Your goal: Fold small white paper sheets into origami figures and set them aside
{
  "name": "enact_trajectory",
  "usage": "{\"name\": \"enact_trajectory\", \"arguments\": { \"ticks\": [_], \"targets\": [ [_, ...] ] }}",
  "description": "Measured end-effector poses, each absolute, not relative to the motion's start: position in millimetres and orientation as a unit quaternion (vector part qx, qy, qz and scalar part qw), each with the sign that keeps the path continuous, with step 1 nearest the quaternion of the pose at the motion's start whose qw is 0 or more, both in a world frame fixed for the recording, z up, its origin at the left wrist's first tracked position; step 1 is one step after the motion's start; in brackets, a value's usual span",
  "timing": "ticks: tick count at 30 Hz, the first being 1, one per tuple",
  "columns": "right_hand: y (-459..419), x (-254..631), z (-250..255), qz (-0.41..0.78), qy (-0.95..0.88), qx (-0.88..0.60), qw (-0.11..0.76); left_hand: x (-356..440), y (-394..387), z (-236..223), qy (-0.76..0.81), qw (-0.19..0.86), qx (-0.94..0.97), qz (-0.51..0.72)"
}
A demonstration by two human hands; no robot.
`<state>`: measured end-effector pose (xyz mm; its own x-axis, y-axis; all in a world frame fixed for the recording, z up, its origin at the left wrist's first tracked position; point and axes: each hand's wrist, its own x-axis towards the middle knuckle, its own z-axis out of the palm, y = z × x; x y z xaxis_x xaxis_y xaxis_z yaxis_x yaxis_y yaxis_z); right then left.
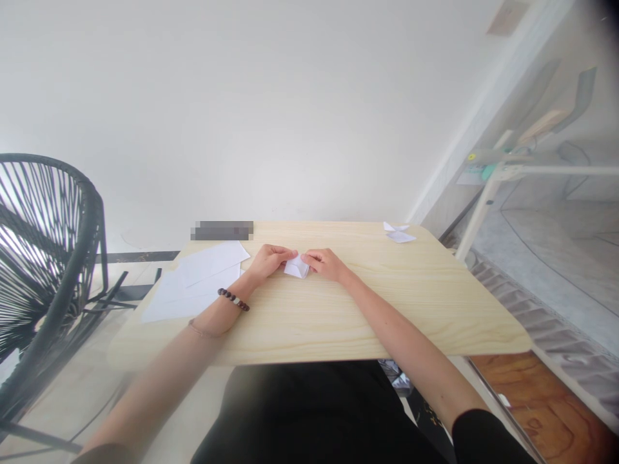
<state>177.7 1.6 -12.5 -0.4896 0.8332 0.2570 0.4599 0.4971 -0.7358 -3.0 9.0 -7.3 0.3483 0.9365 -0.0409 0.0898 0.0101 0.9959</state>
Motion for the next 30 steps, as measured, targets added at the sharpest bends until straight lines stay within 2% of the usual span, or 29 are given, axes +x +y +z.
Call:
{"name": "enact_trajectory", "arguments": {
  "ticks": [12, 18, 23, 30],
  "targets": [
    [3.4, 178.4, -15.5, 0.328, -0.766, -0.429, 0.35, -2.5, 5.0, -0.5, 0.391, 0.58, 0.634, 0.331],
    [3.4, 178.8, -15.9, 0.323, -0.772, -0.418, 0.353, -2.1, 6.1, -5.5, 0.386, 0.549, 0.677, 0.301],
    [4.5, 178.8, -17.0, 0.325, -0.772, -0.421, 0.348, -1.4, 7.8, -9.4, 0.395, 0.526, 0.687, 0.309],
    [3.5, 178.6, -16.1, 0.362, -0.755, -0.415, 0.357, -2.1, 11.5, -13.3, 0.385, 0.55, 0.666, 0.325]
  ]
}}
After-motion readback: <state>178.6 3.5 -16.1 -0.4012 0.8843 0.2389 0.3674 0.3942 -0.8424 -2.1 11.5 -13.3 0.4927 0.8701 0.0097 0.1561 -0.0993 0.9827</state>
